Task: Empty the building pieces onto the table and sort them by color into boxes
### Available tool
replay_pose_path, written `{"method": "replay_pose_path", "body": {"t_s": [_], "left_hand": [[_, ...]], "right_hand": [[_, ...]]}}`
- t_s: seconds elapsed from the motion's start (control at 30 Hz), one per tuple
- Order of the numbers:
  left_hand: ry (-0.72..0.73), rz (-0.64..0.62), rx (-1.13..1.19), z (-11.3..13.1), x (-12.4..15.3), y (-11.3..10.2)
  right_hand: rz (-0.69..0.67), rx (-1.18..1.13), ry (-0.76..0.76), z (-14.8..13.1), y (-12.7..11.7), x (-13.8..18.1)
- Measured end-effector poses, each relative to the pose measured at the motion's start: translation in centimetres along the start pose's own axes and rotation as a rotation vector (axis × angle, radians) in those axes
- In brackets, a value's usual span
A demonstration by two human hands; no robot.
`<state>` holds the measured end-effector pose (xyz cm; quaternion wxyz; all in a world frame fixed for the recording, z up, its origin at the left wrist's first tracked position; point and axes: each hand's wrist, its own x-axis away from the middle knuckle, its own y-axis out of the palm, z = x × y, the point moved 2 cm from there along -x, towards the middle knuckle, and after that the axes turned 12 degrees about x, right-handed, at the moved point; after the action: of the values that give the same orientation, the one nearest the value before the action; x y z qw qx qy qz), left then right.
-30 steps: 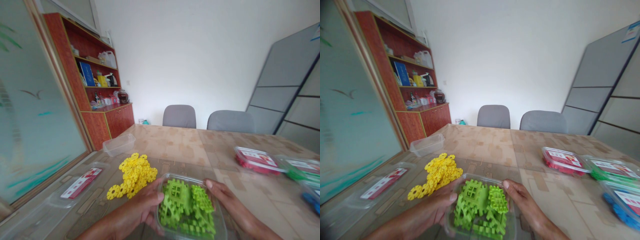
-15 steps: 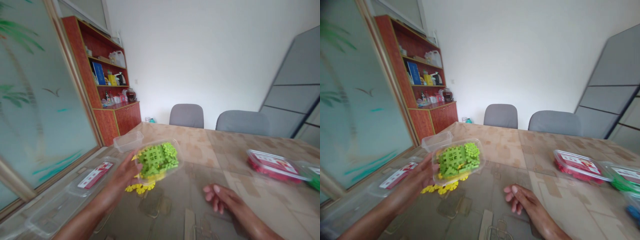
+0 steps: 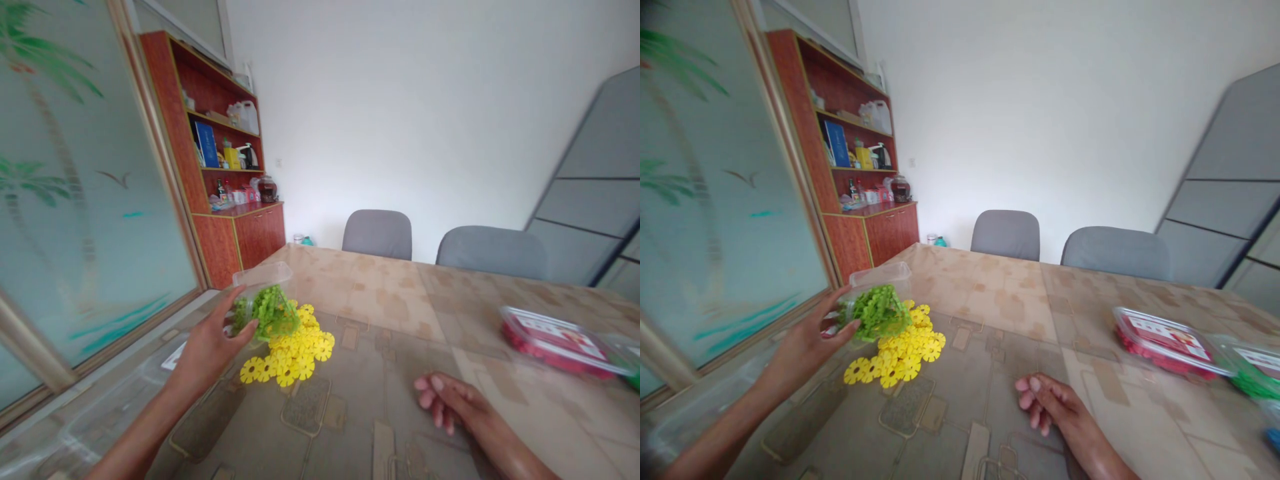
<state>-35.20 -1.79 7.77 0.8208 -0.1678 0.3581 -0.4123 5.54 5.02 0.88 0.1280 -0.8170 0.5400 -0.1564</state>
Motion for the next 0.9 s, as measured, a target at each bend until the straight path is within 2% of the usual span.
{"method": "replay_pose_path", "body": {"t_s": [0.2, 0.5, 0.7, 0.9], "left_hand": [[0.138, -0.013, -0.106, -0.3, 0.5, 0.6], [0.339, -0.01, -0.249, 1.0, 1.1, 1.0], [0.381, 0.007, -0.314, 1.6, 1.5, 0.9], [0.43, 0.023, -0.25, 1.6, 1.5, 0.7]], "right_hand": [[-0.012, 0.008, -0.022, 0.2, 0.1, -0.1], [-0.02, 0.019, -0.05, 0.8, 0.1, -0.3], [-0.03, -0.007, -0.066, 0.7, 0.3, -0.4], [-0.032, -0.011, -0.077, 0.3, 0.6, -0.2]]}}
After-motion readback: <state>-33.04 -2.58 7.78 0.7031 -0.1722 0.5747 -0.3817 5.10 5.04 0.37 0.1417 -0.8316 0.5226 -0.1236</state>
